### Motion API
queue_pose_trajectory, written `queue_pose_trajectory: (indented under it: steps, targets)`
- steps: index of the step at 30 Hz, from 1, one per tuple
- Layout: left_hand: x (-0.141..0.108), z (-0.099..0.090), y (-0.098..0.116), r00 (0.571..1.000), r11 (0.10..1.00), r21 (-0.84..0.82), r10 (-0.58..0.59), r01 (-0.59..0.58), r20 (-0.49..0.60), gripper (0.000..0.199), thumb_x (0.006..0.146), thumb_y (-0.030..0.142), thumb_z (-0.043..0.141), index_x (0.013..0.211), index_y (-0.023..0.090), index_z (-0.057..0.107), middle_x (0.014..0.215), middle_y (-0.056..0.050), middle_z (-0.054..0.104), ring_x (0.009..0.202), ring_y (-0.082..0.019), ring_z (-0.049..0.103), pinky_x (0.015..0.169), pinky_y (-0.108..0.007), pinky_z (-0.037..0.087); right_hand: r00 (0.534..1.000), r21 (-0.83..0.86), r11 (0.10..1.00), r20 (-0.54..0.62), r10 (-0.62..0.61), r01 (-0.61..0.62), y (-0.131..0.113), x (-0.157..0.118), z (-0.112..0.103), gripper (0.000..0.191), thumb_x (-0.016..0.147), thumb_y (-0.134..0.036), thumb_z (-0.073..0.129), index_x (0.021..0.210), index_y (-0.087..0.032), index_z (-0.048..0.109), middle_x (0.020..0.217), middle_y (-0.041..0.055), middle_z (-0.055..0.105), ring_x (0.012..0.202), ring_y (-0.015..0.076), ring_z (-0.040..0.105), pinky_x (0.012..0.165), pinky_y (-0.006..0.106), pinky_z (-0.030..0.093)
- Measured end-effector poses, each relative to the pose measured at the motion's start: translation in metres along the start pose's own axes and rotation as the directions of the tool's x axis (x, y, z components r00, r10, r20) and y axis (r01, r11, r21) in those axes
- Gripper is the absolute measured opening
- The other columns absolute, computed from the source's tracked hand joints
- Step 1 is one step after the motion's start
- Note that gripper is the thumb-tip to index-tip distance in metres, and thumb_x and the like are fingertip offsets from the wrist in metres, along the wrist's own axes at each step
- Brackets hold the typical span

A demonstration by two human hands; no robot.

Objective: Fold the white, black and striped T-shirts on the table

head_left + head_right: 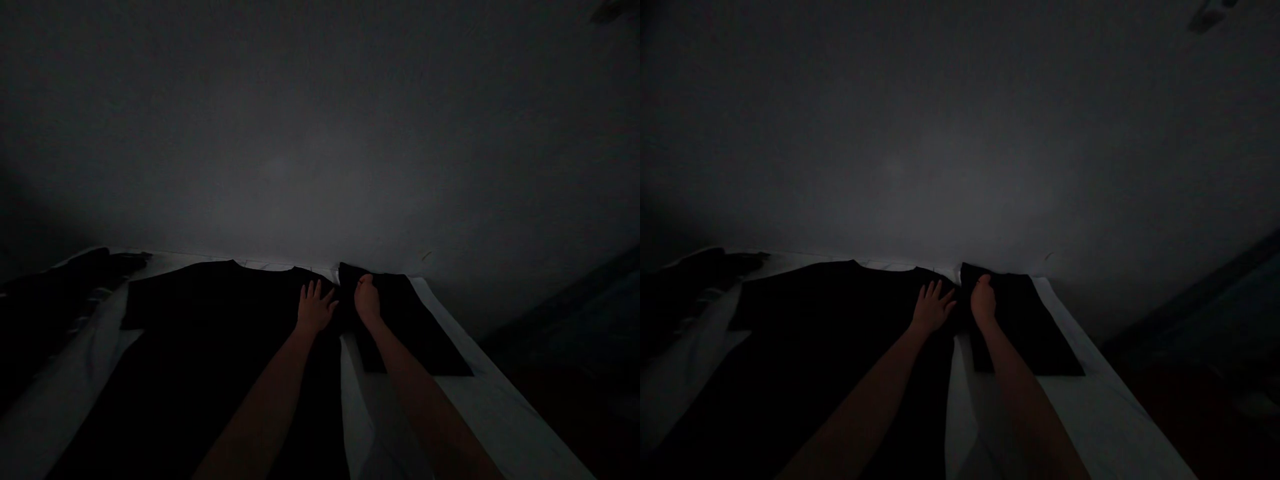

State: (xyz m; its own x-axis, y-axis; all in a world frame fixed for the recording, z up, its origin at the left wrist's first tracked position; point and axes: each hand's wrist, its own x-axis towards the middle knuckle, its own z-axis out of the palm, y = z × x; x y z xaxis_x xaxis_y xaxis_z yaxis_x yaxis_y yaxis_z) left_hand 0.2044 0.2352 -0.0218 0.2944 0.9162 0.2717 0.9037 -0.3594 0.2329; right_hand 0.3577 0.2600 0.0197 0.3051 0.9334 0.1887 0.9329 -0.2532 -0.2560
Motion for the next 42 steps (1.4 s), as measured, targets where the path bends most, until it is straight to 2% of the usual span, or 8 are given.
queue_pose_trajectory:
  steps: [8,11,15,23,28,35,39,42]
  targets:
    - [0.0,-0.001,-0.001,0.999,0.998,-0.066,-0.009,0.012,0.039,0.055,0.096,0.06,0.037,0.144,0.037,0.047,0.159,-0.007,0.032,0.147,-0.037,0.024,0.117,-0.059,0.015,1.0,-0.237,0.972,0.021,-0.001,0.006,-0.009,-0.028,-0.007,0.036,0.097,-0.009,0.029,0.12,-0.009,0.057,0.11,0.0254,0.066,0.101,0.0304,0.068,0.081,0.042,0.053]
    - [0.001,0.003,-0.002,1.0,0.998,-0.068,-0.003,0.004,0.023,0.052,0.096,0.056,0.041,0.144,0.038,0.048,0.16,-0.005,0.032,0.147,-0.038,0.024,0.117,-0.06,0.015,0.981,-0.302,0.938,-0.039,-0.192,0.172,-0.024,-0.033,-0.009,0.038,0.096,-0.01,0.032,0.116,-0.011,0.063,0.122,0.0259,0.061,0.113,0.032,0.06,0.088,0.044,0.05]
    - [0.001,0.009,-0.006,0.999,0.999,-0.025,0.03,-0.029,0.041,0.054,0.096,0.042,0.044,0.148,0.032,0.043,0.16,-0.008,0.031,0.148,-0.036,0.022,0.118,-0.06,0.015,0.898,-0.167,0.883,0.102,-0.428,0.439,-0.039,-0.04,0.008,0.043,0.101,-0.026,0.032,0.132,-0.013,0.058,0.139,0.0185,0.055,0.132,0.0272,0.046,0.109,0.042,0.037]
    - [-0.003,0.005,-0.007,0.999,0.997,-0.069,0.036,-0.033,0.039,0.059,0.095,0.029,0.042,0.152,0.014,0.036,0.16,-0.014,0.03,0.148,-0.033,0.022,0.121,-0.054,0.016,0.872,-0.207,0.852,0.215,-0.439,0.48,-0.019,-0.058,0.053,0.056,0.099,-0.023,0.023,0.154,-0.025,0.03,0.16,0.0081,0.03,0.147,0.0237,0.025,0.117,0.05,0.021]
    - [-0.004,-0.009,-0.018,0.999,0.968,-0.252,-0.033,0.024,-0.031,0.051,0.094,0.012,0.035,0.143,0.013,0.046,0.146,-0.013,0.051,0.132,-0.019,0.049,0.115,-0.036,0.036,0.894,-0.337,0.828,0.208,-0.398,0.447,-0.019,-0.063,0.052,0.059,0.096,-0.018,0.021,0.153,-0.019,0.035,0.159,0.0128,0.031,0.146,0.0252,0.029,0.117,0.05,0.022]
    - [-0.104,-0.06,-0.133,0.997,0.999,0.018,-0.049,0.051,-0.061,0.057,0.095,0.039,0.049,0.147,0.015,0.041,0.161,-0.013,0.026,0.15,-0.027,0.02,0.121,-0.047,0.019,0.913,-0.363,0.848,0.286,-0.292,0.385,-0.03,-0.065,0.051,0.062,0.1,-0.041,0.017,0.157,-0.02,0.02,0.162,0.0123,0.022,0.147,0.0251,0.027,0.117,0.049,0.021]
    - [-0.185,-0.103,-0.213,0.978,0.966,0.15,-0.209,0.21,-0.026,0.057,0.099,0.048,0.036,0.148,0.017,0.041,0.159,-0.012,0.032,0.148,-0.027,0.025,0.12,-0.046,0.02,0.914,-0.359,0.86,0.316,-0.253,0.363,-0.032,-0.065,0.045,0.062,0.1,-0.038,0.018,0.158,-0.017,0.018,0.162,0.0135,0.022,0.147,0.0254,0.026,0.117,0.047,0.022]
    - [-0.215,-0.123,-0.241,0.974,0.962,0.162,-0.227,0.221,0.02,0.057,0.101,0.047,0.032,0.149,0.017,0.039,0.157,-0.011,0.036,0.146,-0.025,0.03,0.119,-0.042,0.024,0.926,-0.356,0.869,0.285,-0.248,0.343,-0.041,-0.064,0.038,0.059,0.099,-0.035,0.024,0.153,-0.016,0.033,0.157,0.0182,0.034,0.143,0.0307,0.034,0.113,0.054,0.026]
